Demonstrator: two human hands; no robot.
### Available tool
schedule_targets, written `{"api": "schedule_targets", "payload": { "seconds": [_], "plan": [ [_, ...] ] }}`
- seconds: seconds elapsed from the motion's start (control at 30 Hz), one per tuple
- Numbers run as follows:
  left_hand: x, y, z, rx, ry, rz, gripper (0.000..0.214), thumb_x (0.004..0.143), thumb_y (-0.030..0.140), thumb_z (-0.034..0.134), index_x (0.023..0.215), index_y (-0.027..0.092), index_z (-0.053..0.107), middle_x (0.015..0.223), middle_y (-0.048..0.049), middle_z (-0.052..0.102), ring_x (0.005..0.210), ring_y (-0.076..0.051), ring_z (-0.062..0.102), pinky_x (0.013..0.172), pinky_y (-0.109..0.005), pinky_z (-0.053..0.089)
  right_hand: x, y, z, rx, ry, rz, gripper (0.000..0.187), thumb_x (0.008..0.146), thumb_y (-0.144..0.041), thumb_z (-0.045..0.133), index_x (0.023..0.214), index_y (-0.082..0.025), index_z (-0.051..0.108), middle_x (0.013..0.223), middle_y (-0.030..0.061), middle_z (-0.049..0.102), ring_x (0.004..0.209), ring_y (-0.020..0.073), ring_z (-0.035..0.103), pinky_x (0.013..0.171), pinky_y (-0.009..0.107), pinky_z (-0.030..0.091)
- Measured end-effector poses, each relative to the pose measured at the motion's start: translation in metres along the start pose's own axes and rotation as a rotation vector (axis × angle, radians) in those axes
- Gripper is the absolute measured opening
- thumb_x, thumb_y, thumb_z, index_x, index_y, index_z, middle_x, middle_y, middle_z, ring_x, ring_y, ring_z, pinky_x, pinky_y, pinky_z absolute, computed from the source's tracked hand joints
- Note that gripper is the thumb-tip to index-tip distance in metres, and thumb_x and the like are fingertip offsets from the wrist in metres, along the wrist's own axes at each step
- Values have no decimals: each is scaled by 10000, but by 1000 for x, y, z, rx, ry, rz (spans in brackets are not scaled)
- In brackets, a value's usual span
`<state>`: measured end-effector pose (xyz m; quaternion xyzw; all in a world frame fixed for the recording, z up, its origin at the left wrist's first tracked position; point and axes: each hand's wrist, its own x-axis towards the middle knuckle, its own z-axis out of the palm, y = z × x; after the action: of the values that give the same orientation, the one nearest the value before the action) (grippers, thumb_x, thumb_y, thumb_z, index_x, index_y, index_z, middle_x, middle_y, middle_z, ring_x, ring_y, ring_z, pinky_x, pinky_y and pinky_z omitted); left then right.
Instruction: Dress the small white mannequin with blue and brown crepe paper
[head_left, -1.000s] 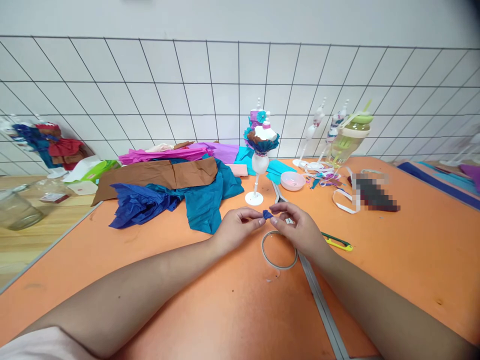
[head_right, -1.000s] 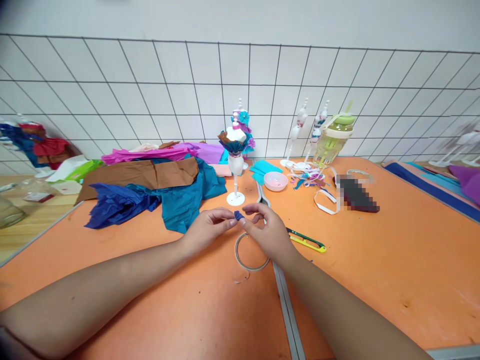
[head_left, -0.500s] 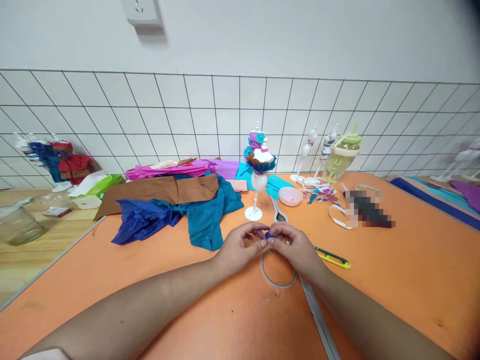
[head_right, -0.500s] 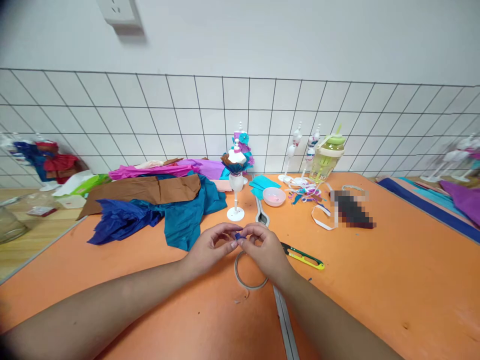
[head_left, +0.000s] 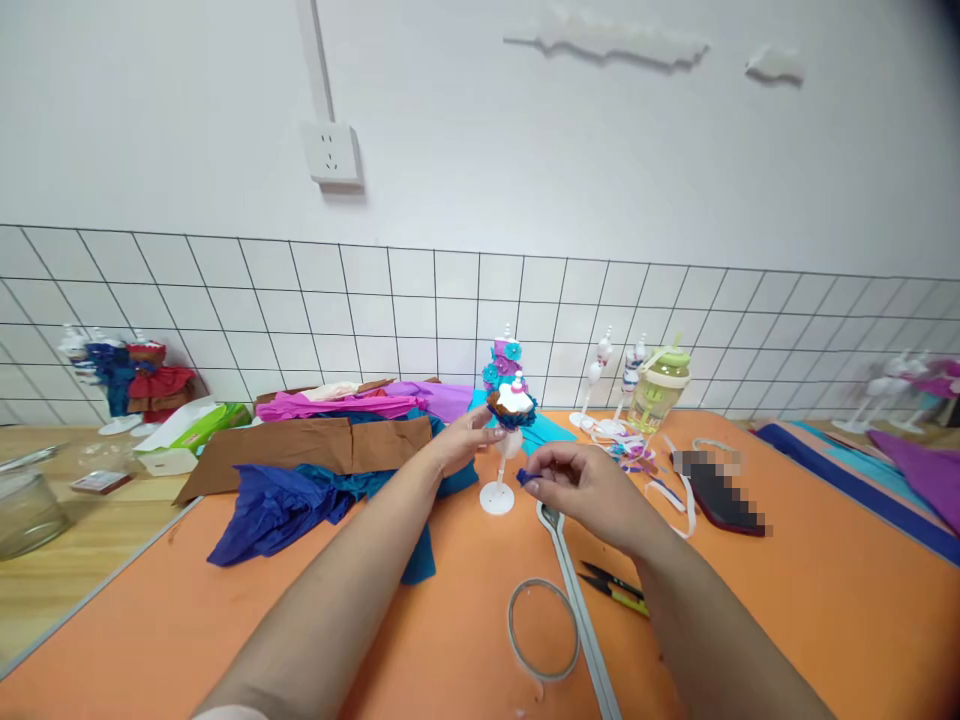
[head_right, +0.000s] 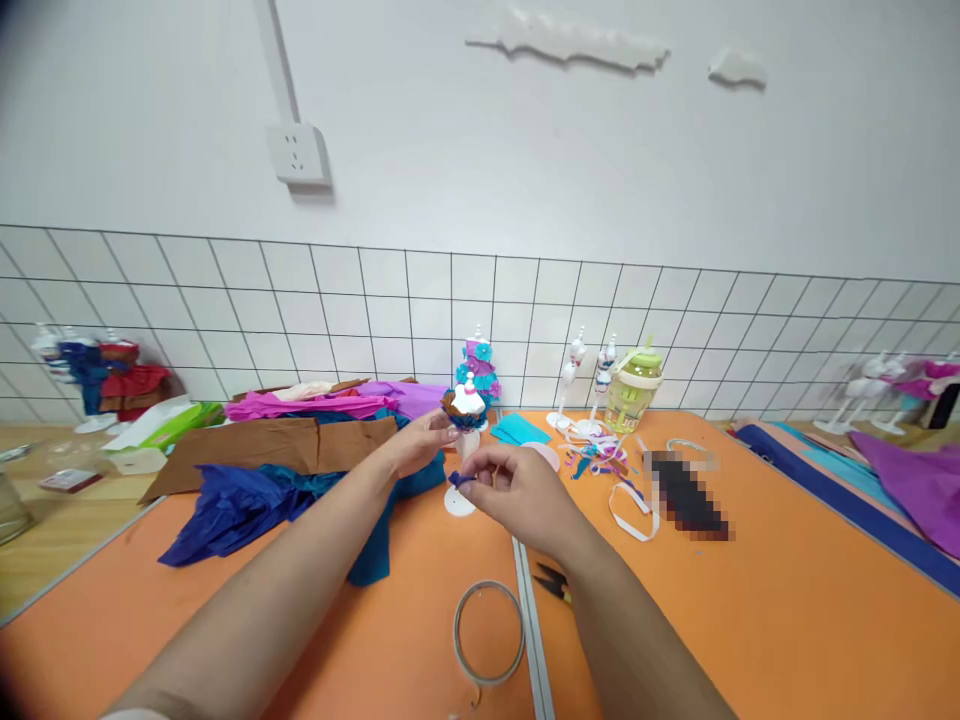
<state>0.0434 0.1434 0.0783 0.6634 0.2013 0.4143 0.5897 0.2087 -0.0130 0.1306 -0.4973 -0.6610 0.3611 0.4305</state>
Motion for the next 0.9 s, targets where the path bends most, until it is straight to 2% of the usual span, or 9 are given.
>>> {"api": "schedule_targets", "payload": {
  "seconds": [0.1,0.2,0.3,0.37,0.53,0.6,0.7,0.9],
  "plan": [
    [5,-7,9,-90,-24,-19,609,583,489,833,1054,141,663,1063,-133,685,1020,-285,623,891,-382,454,12,-11,-14,15,-31,-1,129,751,-314,668,802,-196,660,612,-57,416,569,100,365,530,236,293],
    [2,-11,18,-137,28,-48,516,618,432,839,1000,139,654,967,-88,697,911,-225,642,817,-325,472,18,0,-21,-6,72,33,190,767,-367,674,842,-192,685,618,-54,401,579,104,364,537,244,293],
    [-2,-1,29,-188,60,-108,444,701,424,792,1005,143,632,898,-65,692,789,-186,652,708,-287,485,20,13,-26,9,171,60,255,756,-416,701,852,-180,695,618,-45,433,590,109,388,542,249,308],
    [-6,11,40,-286,33,-206,392,769,456,729,944,120,632,832,-81,683,739,-181,658,678,-288,501,20,16,-30,98,241,50,279,731,-428,730,846,-178,682,631,-37,473,600,109,412,547,245,328],
    [-23,38,70,-538,-95,-420,290,801,359,707,904,100,627,867,-113,659,812,-214,667,713,-374,573,18,11,-38,257,296,54,308,703,-436,758,842,-180,656,578,-65,429,525,83,357,497,228,306],
    [-28,45,75,-573,-102,-465,256,771,284,727,928,113,620,890,-105,655,834,-209,661,687,-356,585,17,9,-40,216,292,67,301,714,-429,749,849,-175,660,577,-62,429,530,85,364,497,228,310],
    [-32,53,78,-574,-132,-473,320,687,207,770,952,126,610,891,-95,656,814,-197,656,655,-322,588,16,9,-42,110,275,79,283,739,-418,726,871,-173,672,600,-44,460,573,105,412,523,239,340],
    [-35,60,85,-469,-136,-443,345,712,366,782,914,137,621,828,-69,633,736,-172,642,568,-264,563,13,6,-41,-9,330,62,273,759,-420,694,884,-178,678,618,-34,464,597,123,447,535,254,362]
  ]
}}
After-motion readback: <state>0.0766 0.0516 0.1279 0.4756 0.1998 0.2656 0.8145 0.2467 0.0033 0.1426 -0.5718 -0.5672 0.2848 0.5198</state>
